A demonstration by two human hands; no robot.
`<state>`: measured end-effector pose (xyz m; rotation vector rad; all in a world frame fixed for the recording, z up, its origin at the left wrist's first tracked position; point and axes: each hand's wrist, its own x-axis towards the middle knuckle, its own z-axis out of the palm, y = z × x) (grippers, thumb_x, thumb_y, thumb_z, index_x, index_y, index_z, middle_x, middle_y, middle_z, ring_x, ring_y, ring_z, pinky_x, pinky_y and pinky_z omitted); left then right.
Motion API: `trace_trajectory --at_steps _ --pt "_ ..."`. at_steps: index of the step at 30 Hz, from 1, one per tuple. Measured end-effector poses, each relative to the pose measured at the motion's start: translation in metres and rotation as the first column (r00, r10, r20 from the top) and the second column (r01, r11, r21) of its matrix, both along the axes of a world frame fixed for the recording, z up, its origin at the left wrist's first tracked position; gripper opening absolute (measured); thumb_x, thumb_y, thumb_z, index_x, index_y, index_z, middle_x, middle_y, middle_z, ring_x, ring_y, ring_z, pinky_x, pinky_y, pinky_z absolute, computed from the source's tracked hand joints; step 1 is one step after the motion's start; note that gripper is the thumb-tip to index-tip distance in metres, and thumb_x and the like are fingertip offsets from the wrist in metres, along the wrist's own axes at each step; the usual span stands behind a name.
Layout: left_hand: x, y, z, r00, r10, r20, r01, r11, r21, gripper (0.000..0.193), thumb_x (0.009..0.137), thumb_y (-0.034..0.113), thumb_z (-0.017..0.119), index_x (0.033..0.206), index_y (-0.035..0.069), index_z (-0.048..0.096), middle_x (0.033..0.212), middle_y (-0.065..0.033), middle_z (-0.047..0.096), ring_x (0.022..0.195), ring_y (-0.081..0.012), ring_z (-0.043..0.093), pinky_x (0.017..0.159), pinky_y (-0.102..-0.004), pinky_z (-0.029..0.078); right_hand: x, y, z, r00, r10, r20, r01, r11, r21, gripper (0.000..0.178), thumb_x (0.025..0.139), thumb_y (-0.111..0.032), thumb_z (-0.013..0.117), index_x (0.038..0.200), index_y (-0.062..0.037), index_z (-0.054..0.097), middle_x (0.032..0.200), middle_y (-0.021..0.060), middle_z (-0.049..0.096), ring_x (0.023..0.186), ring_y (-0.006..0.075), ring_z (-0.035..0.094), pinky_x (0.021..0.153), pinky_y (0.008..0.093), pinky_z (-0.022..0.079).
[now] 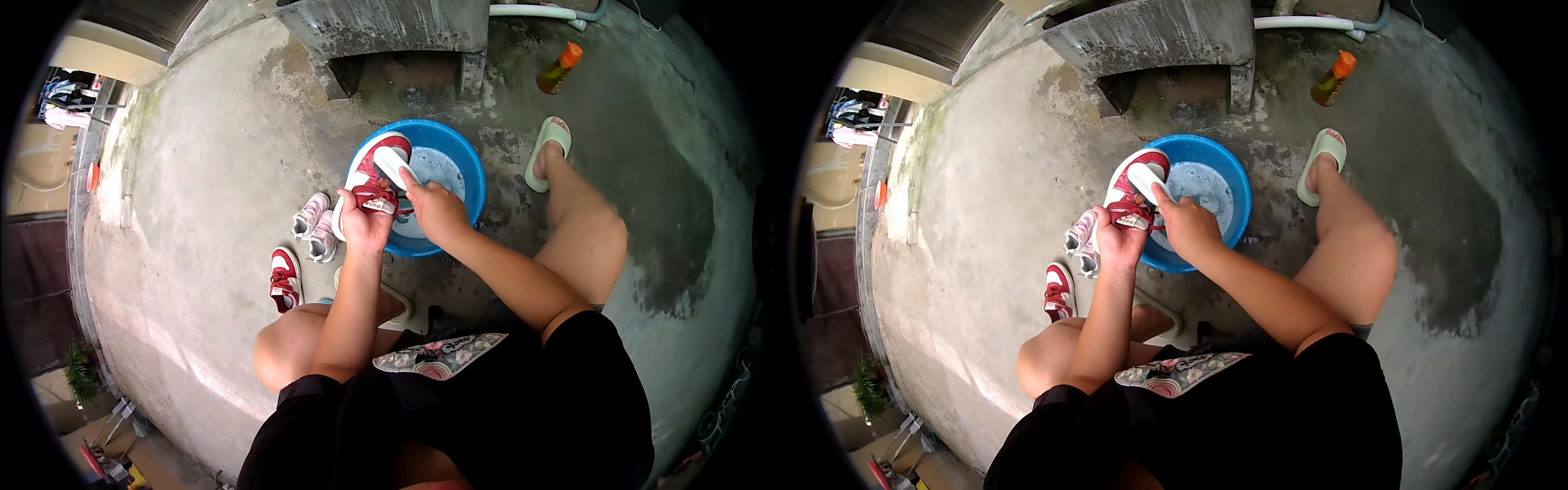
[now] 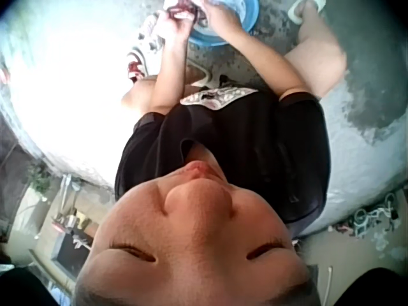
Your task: The person scrubs a red and white sneaker with a white brush and soapy water in a blue basin. They then rinse the shoe under a running tap and place it on a wooden rack.
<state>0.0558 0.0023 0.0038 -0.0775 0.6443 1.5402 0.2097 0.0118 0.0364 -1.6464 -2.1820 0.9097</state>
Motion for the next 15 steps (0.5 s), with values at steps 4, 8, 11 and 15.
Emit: trace_trajectory --at_steps 4,8,11,15 --pt "0.013 0.004 0.005 0.999 0.004 0.035 -0.003 0.999 -0.040 0.069 0.098 0.052 0.023 0.136 -0.004 0.035 0.136 -0.0195 0.046 0.125 -0.0342 0.046 0.107 -0.0478 0.036 0.015 0.057 -0.026 0.971 -0.239 -0.027 0.240 0.969 0.060 0.042 0.096 -0.020 0.046 0.137 -0.0239 0.046 0.088 0.0183 0.062 0.078 0.0338 0.065 0.066 0.0437 0.051" --pt "0.004 0.003 0.001 0.997 0.045 0.065 -0.047 0.999 0.023 0.071 0.097 0.056 0.024 0.138 -0.001 0.035 0.138 -0.0178 0.045 0.127 -0.0335 0.043 0.109 -0.0487 0.033 -0.001 0.006 0.001 1.000 0.020 0.001 -0.020 1.000 0.002 0.042 0.096 -0.021 0.045 0.137 -0.0241 0.045 0.088 0.0180 0.063 0.079 0.0335 0.065 0.067 0.0434 0.052" --pt "0.012 -0.002 0.007 0.997 0.002 -0.078 0.003 0.998 0.062 0.068 0.097 0.055 0.027 0.136 0.000 0.038 0.136 -0.0143 0.048 0.126 -0.0290 0.045 0.107 -0.0441 0.036 -0.001 0.004 0.002 0.996 -0.024 -0.091 0.024 1.000 0.004 0.043 0.095 -0.022 0.046 0.138 -0.0246 0.045 0.086 0.0182 0.062 0.080 0.0338 0.065 0.067 0.0439 0.051" --pt "0.023 -0.007 0.004 0.948 -0.070 -0.310 0.076 0.997 0.007 0.062 0.099 0.049 0.031 0.134 -0.002 0.041 0.133 -0.0133 0.051 0.124 -0.0264 0.048 0.103 -0.0376 0.038 0.005 0.065 -0.022 0.953 -0.278 -0.117 0.273 0.960 -0.059 0.044 0.095 -0.019 0.050 0.139 -0.0201 0.045 0.082 0.0214 0.062 0.071 0.0361 0.061 0.061 0.0433 0.048"
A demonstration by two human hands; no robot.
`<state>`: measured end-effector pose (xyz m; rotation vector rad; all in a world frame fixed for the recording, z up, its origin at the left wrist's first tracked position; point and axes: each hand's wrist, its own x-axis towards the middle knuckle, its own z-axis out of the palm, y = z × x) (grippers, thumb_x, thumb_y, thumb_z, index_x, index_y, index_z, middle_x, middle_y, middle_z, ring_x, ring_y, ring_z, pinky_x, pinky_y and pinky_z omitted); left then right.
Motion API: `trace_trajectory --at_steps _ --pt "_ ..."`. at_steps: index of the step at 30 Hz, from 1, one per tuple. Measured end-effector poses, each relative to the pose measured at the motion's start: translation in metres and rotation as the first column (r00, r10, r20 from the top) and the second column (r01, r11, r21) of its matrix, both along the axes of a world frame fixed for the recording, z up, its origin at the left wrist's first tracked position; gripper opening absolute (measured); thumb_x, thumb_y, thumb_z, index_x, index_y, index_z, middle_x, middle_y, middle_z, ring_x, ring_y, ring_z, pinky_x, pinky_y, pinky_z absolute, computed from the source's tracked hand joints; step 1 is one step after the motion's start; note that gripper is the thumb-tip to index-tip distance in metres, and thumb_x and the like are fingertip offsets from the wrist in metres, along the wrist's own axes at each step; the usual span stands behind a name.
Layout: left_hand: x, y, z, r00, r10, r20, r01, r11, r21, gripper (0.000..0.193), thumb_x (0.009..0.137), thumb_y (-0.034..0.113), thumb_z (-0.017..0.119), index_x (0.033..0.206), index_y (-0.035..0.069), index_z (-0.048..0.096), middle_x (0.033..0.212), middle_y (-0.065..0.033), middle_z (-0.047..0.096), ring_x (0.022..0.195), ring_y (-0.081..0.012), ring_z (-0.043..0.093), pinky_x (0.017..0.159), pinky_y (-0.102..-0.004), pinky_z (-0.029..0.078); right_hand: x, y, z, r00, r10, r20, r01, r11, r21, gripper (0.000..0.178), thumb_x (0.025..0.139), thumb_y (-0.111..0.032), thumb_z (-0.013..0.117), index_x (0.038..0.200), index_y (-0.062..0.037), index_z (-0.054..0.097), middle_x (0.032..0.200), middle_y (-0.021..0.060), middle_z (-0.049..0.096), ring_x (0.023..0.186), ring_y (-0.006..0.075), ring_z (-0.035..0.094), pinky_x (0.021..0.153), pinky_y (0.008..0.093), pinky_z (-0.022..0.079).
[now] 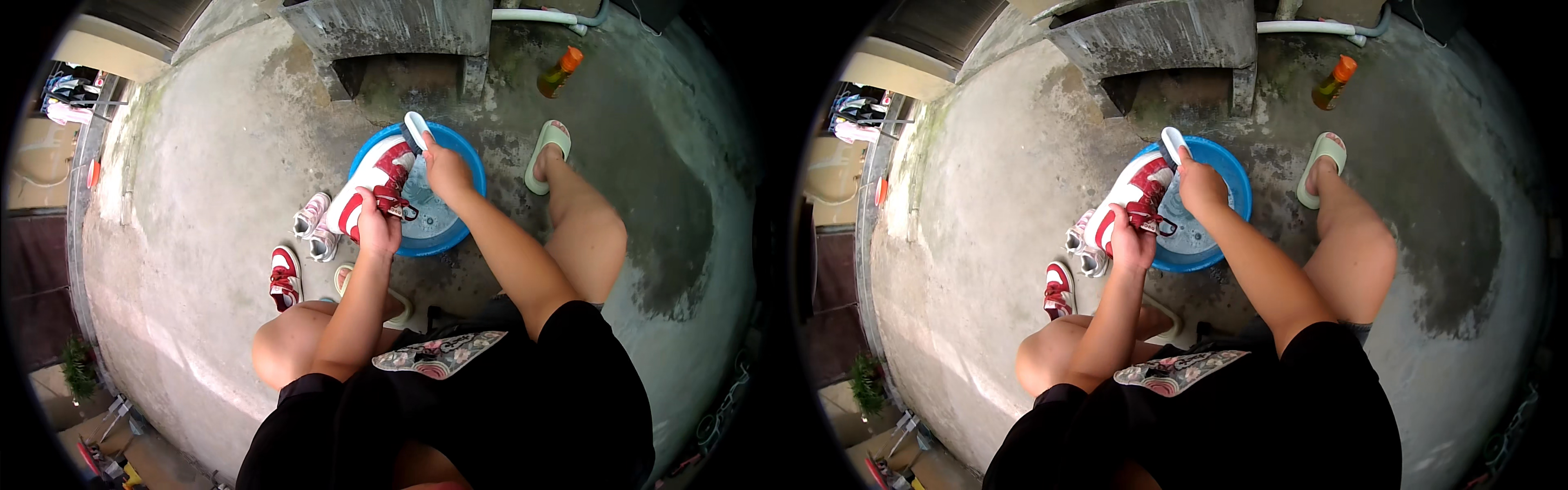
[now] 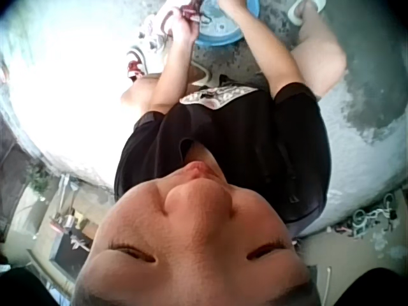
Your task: The person scrubs a red and white sneaker with a white brush and soapy water in a blue basin. They then rinse the shoe under a running tap and place it on a wooden rack.
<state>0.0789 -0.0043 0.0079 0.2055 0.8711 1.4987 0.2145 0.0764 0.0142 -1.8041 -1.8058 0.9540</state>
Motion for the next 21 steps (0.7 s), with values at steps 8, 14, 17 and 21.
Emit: trace_trajectory --at_steps 8,14,17,21 --pt "0.002 -0.005 -0.004 0.967 0.031 -0.251 -0.065 0.990 -0.128 0.056 0.097 0.054 0.037 0.110 0.005 0.060 0.070 0.0052 0.048 0.061 -0.0082 0.035 0.059 -0.0246 0.031 -0.008 -0.079 0.029 0.916 0.266 -0.301 -0.195 0.950 0.245 0.043 0.094 -0.017 0.052 0.137 -0.0130 0.047 0.077 0.0212 0.062 0.069 0.0314 0.061 0.064 0.0382 0.047" --pt "0.005 0.000 -0.007 0.957 0.078 -0.280 -0.076 0.997 0.018 0.059 0.099 0.051 0.031 0.128 0.003 0.050 0.110 -0.0035 0.061 0.093 -0.0129 0.055 0.082 -0.0279 0.041 -0.003 -0.011 0.011 0.979 0.022 -0.201 -0.013 0.999 0.046 0.042 0.095 -0.016 0.051 0.137 -0.0126 0.047 0.077 0.0207 0.062 0.065 0.0316 0.060 0.061 0.0385 0.046" --pt "-0.011 -0.002 -0.008 0.989 -0.017 -0.149 0.021 0.999 0.024 0.067 0.098 0.055 0.027 0.135 0.002 0.042 0.134 -0.0106 0.050 0.121 -0.0218 0.048 0.103 -0.0352 0.037 -0.022 -0.069 0.038 0.953 0.253 -0.164 -0.235 0.964 0.123 0.048 0.093 -0.016 0.053 0.140 -0.0190 0.044 0.081 0.0208 0.061 0.078 0.0345 0.062 0.070 0.0416 0.048" --pt "-0.006 -0.003 0.000 0.996 -0.008 -0.093 0.008 1.000 -0.001 0.066 0.098 0.054 0.026 0.134 0.001 0.042 0.126 -0.0120 0.055 0.115 -0.0238 0.053 0.100 -0.0375 0.039 -0.020 -0.054 0.027 0.941 0.195 -0.277 -0.166 0.978 0.127 0.045 0.093 -0.019 0.053 0.137 -0.0175 0.047 0.083 0.0234 0.063 0.074 0.0351 0.063 0.068 0.0414 0.049"
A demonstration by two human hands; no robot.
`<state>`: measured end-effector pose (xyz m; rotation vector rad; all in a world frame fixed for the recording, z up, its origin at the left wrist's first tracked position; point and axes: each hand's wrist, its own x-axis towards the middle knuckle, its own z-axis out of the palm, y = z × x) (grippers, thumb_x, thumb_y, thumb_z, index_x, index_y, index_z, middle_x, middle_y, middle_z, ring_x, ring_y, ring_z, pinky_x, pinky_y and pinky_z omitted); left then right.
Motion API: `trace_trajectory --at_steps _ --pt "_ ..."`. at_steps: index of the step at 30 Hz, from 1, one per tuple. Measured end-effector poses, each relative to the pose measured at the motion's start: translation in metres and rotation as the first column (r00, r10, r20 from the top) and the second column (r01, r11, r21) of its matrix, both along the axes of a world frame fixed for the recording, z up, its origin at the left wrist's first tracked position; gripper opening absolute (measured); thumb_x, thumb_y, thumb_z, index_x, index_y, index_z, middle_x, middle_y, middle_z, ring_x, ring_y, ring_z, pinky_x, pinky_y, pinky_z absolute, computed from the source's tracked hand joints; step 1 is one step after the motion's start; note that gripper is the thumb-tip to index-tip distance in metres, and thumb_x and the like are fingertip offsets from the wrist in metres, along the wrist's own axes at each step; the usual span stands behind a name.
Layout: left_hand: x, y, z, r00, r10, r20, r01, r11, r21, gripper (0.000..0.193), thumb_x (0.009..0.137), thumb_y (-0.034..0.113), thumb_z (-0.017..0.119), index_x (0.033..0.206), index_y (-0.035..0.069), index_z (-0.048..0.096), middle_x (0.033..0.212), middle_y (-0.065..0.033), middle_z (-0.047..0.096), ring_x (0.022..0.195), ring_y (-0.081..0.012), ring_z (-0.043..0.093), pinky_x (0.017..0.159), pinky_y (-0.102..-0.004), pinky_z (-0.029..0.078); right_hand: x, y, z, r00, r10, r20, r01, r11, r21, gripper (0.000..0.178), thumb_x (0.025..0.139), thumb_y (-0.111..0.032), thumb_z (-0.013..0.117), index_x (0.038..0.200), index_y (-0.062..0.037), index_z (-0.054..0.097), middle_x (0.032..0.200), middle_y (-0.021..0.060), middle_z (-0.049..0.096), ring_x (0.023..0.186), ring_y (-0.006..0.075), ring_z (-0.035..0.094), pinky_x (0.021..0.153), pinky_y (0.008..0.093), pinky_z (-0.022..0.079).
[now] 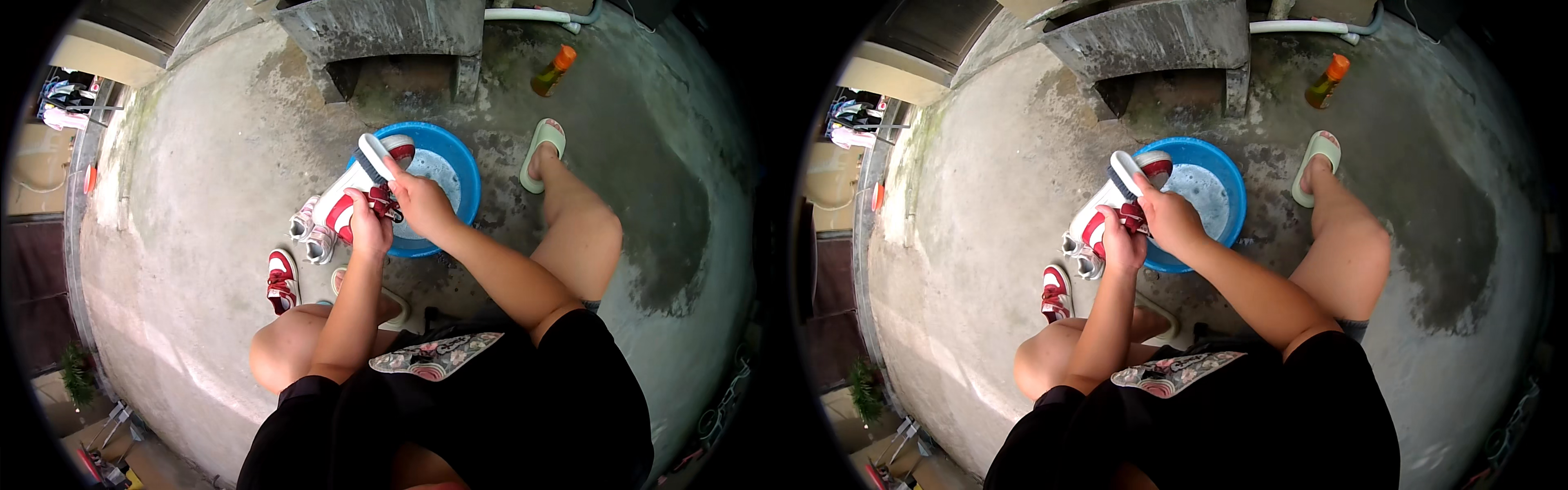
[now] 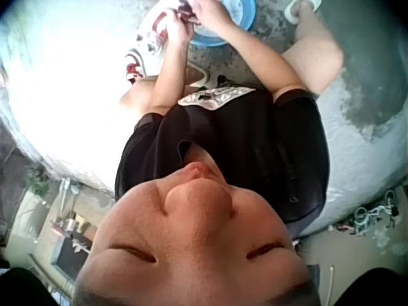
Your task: The person scrubs a red and white sneaker with a white brush and soapy water in a blue basin. They then rinse the shoe under a running tap and place it on a wooden rack.
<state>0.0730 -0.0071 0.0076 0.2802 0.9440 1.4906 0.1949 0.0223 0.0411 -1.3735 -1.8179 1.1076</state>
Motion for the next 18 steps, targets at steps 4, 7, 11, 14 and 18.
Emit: trace_trajectory --at_steps 4,7,11,14,18 --pt "0.010 0.003 0.019 0.994 0.045 0.104 -0.047 0.999 0.015 0.064 0.098 0.051 0.032 0.130 -0.003 0.044 0.128 -0.0144 0.054 0.119 -0.0269 0.050 0.105 -0.0403 0.036 0.015 0.060 -0.015 0.961 -0.233 0.150 0.232 0.972 0.027 0.042 0.095 -0.020 0.050 0.137 -0.0164 0.046 0.082 0.0207 0.065 0.070 0.0364 0.062 0.063 0.0431 0.048" --pt "0.000 0.003 0.019 0.984 -0.038 0.174 0.014 0.991 0.136 0.056 0.099 0.042 0.040 0.131 -0.004 0.042 0.133 -0.0164 0.050 0.124 -0.0288 0.047 0.109 -0.0425 0.032 0.009 0.019 -0.019 0.980 -0.112 0.163 0.105 0.993 0.052 0.045 0.094 -0.020 0.052 0.138 -0.0187 0.045 0.077 0.0224 0.061 0.071 0.0365 0.061 0.065 0.0432 0.048" --pt "-0.007 0.006 0.013 0.962 -0.032 0.270 0.005 0.995 0.098 0.038 0.096 0.019 0.050 0.127 -0.004 0.047 0.126 -0.0143 0.055 0.118 -0.0246 0.051 0.104 -0.0380 0.037 0.002 -0.011 -0.016 0.982 -0.043 0.184 0.037 0.999 0.033 0.046 0.093 -0.020 0.055 0.138 -0.0257 0.046 0.077 0.0233 0.060 0.073 0.0362 0.062 0.066 0.0423 0.048" --pt "-0.006 0.005 0.012 0.955 -0.029 0.296 0.031 1.000 -0.002 0.027 0.090 0.002 0.058 0.115 -0.004 0.055 0.115 -0.0139 0.061 0.106 -0.0229 0.059 0.094 -0.0339 0.047 0.010 0.046 -0.022 0.963 -0.232 0.135 0.229 0.973 0.040 0.043 0.094 -0.021 0.052 0.137 -0.0250 0.047 0.077 0.0222 0.060 0.069 0.0364 0.060 0.061 0.0422 0.048" --pt "-0.016 0.006 0.013 0.981 0.060 0.186 -0.053 0.998 -0.041 0.022 0.086 0.000 0.062 0.107 -0.005 0.059 0.105 -0.0136 0.065 0.095 -0.0216 0.064 0.083 -0.0325 0.053 0.008 0.011 -0.015 0.936 -0.143 0.322 0.088 0.980 0.181 0.044 0.093 -0.020 0.051 0.137 -0.0230 0.047 0.071 0.0174 0.058 0.067 0.0340 0.062 0.060 0.0443 0.050"
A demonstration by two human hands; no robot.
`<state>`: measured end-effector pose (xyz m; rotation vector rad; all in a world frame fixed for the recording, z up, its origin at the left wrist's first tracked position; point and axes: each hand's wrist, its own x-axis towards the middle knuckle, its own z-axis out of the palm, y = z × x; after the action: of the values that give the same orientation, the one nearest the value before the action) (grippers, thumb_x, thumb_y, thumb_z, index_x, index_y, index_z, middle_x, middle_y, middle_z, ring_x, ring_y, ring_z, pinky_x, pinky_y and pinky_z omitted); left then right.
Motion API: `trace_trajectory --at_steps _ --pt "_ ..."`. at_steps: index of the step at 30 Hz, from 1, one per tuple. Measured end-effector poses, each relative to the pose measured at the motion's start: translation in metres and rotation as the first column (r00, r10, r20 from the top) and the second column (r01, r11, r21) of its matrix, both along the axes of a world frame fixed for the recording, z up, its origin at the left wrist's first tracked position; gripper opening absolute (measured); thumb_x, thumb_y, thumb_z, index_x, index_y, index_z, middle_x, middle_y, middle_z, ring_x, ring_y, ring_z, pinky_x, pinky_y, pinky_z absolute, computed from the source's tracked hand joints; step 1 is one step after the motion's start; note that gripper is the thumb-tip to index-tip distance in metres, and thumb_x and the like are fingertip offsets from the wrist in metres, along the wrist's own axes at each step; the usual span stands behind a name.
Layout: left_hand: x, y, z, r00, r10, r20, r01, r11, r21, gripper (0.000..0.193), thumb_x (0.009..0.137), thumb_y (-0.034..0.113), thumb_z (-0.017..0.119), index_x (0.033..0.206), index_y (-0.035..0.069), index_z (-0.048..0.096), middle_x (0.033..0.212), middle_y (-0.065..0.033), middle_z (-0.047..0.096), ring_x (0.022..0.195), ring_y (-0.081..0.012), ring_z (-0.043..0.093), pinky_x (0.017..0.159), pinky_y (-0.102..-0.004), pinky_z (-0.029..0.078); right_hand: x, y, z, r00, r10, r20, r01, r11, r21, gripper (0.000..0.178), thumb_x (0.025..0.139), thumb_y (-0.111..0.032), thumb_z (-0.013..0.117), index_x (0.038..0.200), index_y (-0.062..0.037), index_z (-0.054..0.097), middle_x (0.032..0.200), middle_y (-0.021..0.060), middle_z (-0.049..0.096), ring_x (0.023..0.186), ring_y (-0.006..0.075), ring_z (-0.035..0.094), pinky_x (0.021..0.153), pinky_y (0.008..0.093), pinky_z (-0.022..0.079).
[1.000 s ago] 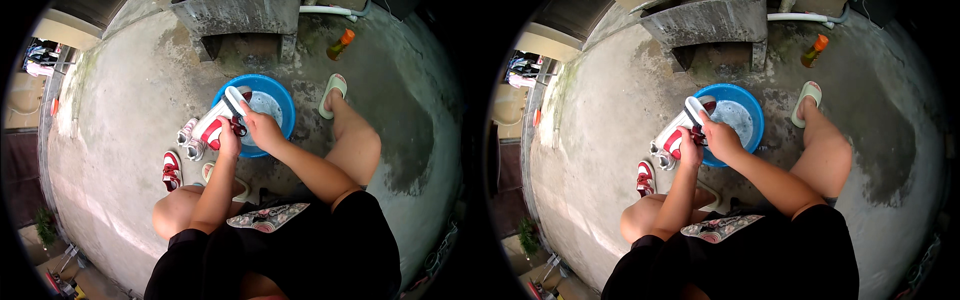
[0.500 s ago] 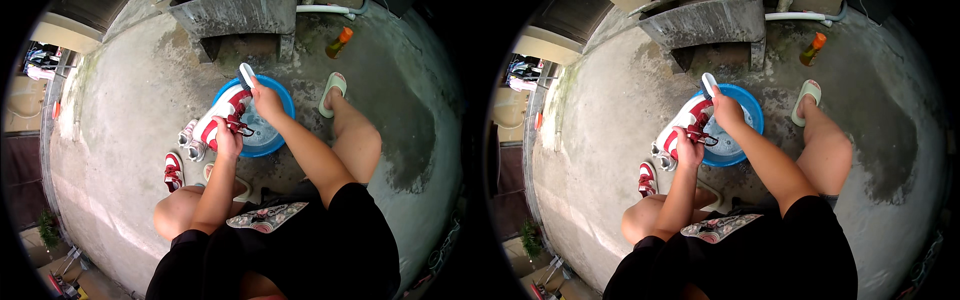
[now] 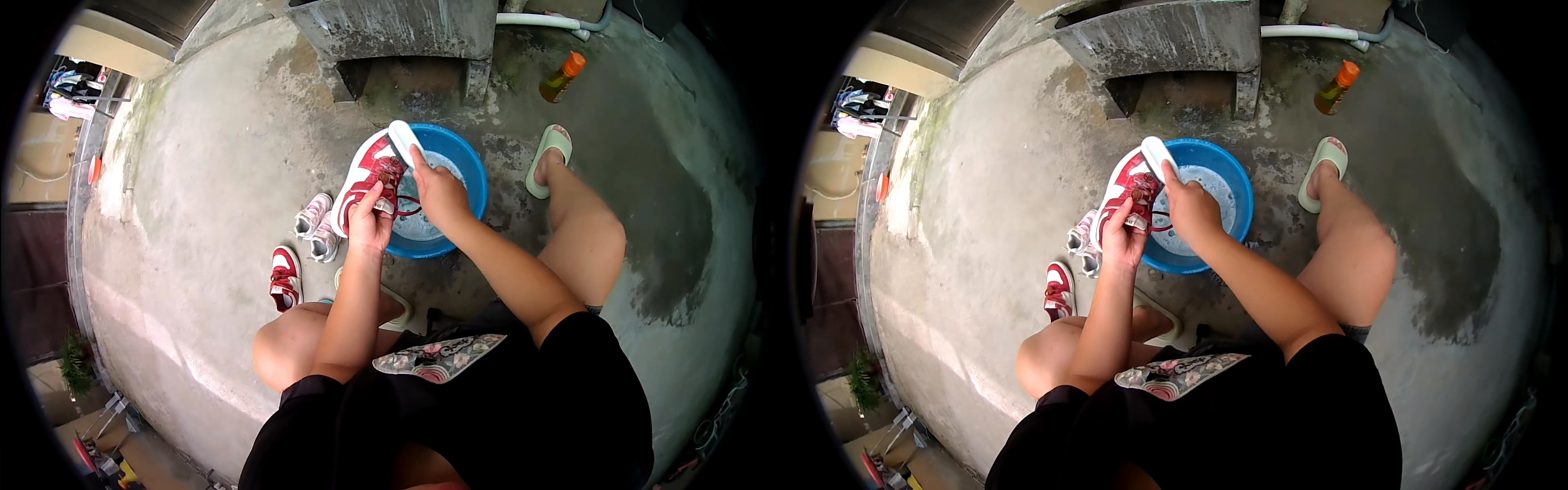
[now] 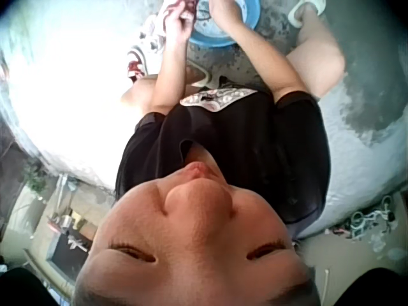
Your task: The person scrubs a red and white sneaker with a white brush and soapy water in a blue basin. They then rinse the shoe under a running tap and place it on a wooden rack.
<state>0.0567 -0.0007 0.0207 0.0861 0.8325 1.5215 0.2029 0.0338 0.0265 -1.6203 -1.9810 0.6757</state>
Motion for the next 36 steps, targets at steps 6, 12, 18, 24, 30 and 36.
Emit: trace_trajectory --at_steps 6,12,18,24,30,36 --pt "0.008 -0.004 -0.005 0.995 -0.036 -0.096 0.029 0.997 -0.069 0.029 0.087 -0.001 0.060 0.114 -0.005 0.055 0.111 -0.0144 0.063 0.102 -0.0241 0.061 0.092 -0.0360 0.050 0.001 0.018 -0.004 0.998 -0.063 -0.011 0.063 0.998 -0.021 0.045 0.094 -0.023 0.053 0.138 -0.0259 0.046 0.075 0.0175 0.059 0.070 0.0346 0.062 0.060 0.0436 0.049" --pt "0.005 0.004 0.005 0.989 0.013 0.150 -0.004 0.998 -0.058 0.030 0.090 0.009 0.054 0.118 -0.003 0.051 0.115 -0.0170 0.060 0.108 -0.0303 0.059 0.098 -0.0439 0.046 0.001 -0.014 0.012 0.999 0.046 -0.028 -0.047 0.999 -0.024 0.048 0.093 -0.020 0.054 0.139 -0.0231 0.045 0.072 0.0151 0.055 0.065 0.0316 0.060 0.060 0.0410 0.048" --pt "-0.003 0.008 -0.017 0.983 0.026 0.184 0.014 0.976 -0.216 0.027 0.090 0.009 0.056 0.114 -0.003 0.052 0.109 -0.0189 0.062 0.098 -0.0312 0.063 0.087 -0.0435 0.053 0.001 -0.001 0.003 0.985 -0.037 -0.169 0.047 0.997 0.055 0.048 0.093 -0.016 0.054 0.140 -0.0218 0.044 0.078 0.0164 0.059 0.070 0.0315 0.061 0.063 0.0400 0.049" --pt "0.003 0.006 0.015 0.952 -0.036 0.305 0.092 0.981 -0.169 0.033 0.091 0.007 0.053 0.121 -0.004 0.048 0.118 -0.0194 0.059 0.106 -0.0332 0.059 0.094 -0.0475 0.049 0.019 -0.009 0.016 0.974 -0.025 -0.226 0.067 0.981 0.182 0.051 0.092 -0.011 0.055 0.141 -0.0190 0.042 0.078 0.0165 0.058 0.070 0.0307 0.060 0.064 0.0384 0.049" --pt "-0.012 0.011 0.005 0.925 -0.045 0.376 0.094 0.989 -0.113 0.026 0.092 0.009 0.052 0.115 -0.003 0.051 0.104 -0.0176 0.063 0.089 -0.0294 0.064 0.078 -0.0403 0.057 0.017 -0.034 -0.021 0.929 0.011 -0.371 0.075 0.973 0.218 0.057 0.090 -0.014 0.058 0.143 -0.0229 0.039 0.073 0.0136 0.055 0.064 0.0306 0.057 0.061 0.0391 0.048" --pt "-0.009 0.005 0.029 0.832 0.020 0.554 0.029 0.996 -0.080 0.026 0.093 0.010 0.050 0.115 -0.001 0.052 0.112 -0.0154 0.063 0.098 -0.0272 0.064 0.088 -0.0424 0.052 0.001 0.001 0.020 0.913 0.023 -0.408 0.085 0.966 0.244 0.054 0.092 -0.007 0.054 0.143 -0.0164 0.039 0.078 0.0128 0.056 0.068 0.0256 0.056 0.064 0.0346 0.046"
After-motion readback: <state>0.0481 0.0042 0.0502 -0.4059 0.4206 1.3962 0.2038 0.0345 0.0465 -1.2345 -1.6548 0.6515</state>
